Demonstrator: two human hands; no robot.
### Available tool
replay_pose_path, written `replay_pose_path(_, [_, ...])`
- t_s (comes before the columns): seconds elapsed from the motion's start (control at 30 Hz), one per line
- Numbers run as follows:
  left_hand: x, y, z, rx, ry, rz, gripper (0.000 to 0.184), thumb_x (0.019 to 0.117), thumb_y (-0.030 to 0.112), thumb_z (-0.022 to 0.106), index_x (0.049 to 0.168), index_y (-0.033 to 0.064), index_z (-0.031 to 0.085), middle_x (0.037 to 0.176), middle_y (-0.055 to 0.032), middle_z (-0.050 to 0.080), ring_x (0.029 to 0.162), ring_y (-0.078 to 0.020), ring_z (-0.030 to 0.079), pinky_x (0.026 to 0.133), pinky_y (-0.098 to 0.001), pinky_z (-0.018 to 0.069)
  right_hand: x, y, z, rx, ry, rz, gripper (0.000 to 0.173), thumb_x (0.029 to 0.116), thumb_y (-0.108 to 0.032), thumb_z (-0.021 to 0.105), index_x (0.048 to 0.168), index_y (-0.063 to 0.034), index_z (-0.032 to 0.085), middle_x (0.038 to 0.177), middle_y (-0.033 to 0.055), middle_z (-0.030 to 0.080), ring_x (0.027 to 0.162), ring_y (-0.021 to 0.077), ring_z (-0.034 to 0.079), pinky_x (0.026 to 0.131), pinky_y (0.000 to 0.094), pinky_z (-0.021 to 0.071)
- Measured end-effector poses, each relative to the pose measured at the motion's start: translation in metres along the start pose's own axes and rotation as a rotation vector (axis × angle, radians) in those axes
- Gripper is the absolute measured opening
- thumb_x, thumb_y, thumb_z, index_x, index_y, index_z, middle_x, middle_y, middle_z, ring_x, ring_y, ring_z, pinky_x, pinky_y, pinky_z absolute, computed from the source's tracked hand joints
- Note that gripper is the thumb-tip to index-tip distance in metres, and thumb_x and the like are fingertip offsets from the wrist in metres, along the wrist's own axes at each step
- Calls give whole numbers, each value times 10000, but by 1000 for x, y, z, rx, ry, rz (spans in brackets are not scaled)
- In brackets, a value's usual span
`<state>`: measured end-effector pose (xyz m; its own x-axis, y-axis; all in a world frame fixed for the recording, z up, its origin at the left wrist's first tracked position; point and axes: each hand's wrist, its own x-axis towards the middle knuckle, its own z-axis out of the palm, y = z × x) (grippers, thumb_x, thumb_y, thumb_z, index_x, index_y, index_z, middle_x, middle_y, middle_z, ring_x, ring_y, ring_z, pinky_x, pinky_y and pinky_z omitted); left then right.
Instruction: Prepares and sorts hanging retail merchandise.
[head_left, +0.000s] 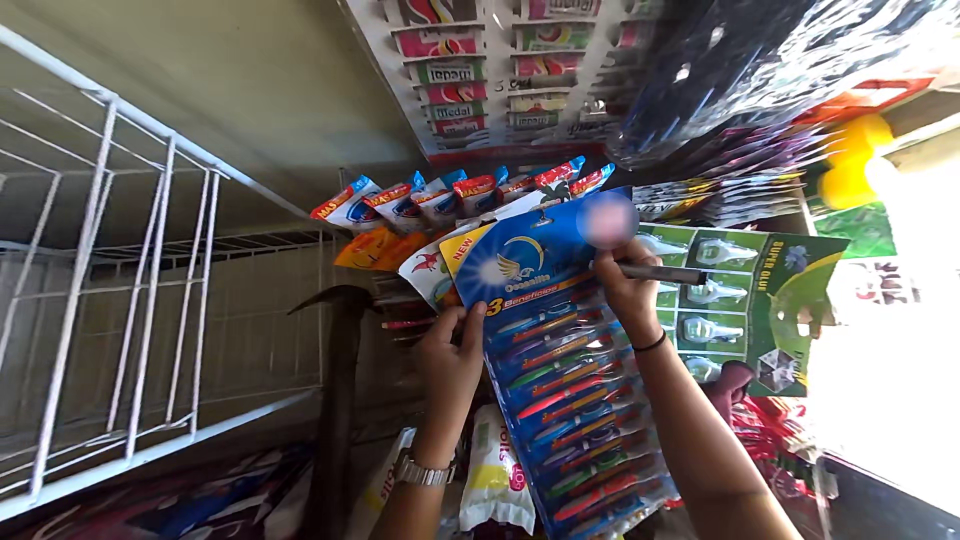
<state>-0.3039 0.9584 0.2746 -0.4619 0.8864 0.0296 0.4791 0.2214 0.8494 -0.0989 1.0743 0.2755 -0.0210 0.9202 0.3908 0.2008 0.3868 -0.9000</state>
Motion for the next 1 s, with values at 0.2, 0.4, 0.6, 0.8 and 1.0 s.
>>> replay_pose_path(0.2, [0, 2, 0, -5, 3, -2, 274, 988, 236, 640, 858, 0, 691, 718, 20, 623, 648, 73, 531, 621, -118, 431, 1, -5, 0, -2, -11, 35, 217, 885, -19, 584, 716, -147, 537, 637, -148, 510, 563, -105, 469, 536, 84, 411])
replay_pose_path(0.4, [0, 4, -1, -14, 7, -16, 263, 987, 229, 648, 872, -2, 698, 747, 7, 645, 670, 76, 550, 639, -114, 443, 0, -3, 1, -9, 11, 40, 194, 903, -18, 600, 747, -129, 569, 643, -144, 531, 570, -100, 496, 557, 93, 447])
replay_pose_path(0.6, [-7, 15, -9, 7, -67, -44, 297, 1033, 251, 583, 991, -23, 688, 820, -49, 641, 714, -21, 567, 680, -202, 479, 7, -12, -18, 285, 105, 268, 208, 1001, -170, 545, 817, -231, 620, 745, -150, 618, 613, -46, 538, 576, 154, 476])
replay_pose_path(0.8, [-49, 45, -38, 52, -192, 288, 332, 1068, 162, 444, 1071, -109, 636, 994, -223, 662, 974, -223, 652, 902, -334, 527, 2, -66, -83, 539, 364, 273, 493, 1114, -465, 211, 993, -268, 647, 638, -161, 573, 556, -25, 530, 586, 173, 487])
replay_pose_path(1.0, [-105, 77, -123, -275, -210, 89, 347, 1109, 329, 405, 1256, 67, 580, 942, 86, 638, 727, 73, 565, 654, -143, 506, -20, -90, -129, 551, 467, 236, 590, 1054, -633, 177, 976, -287, 648, 628, -159, 599, 541, -27, 548, 543, 164, 476])
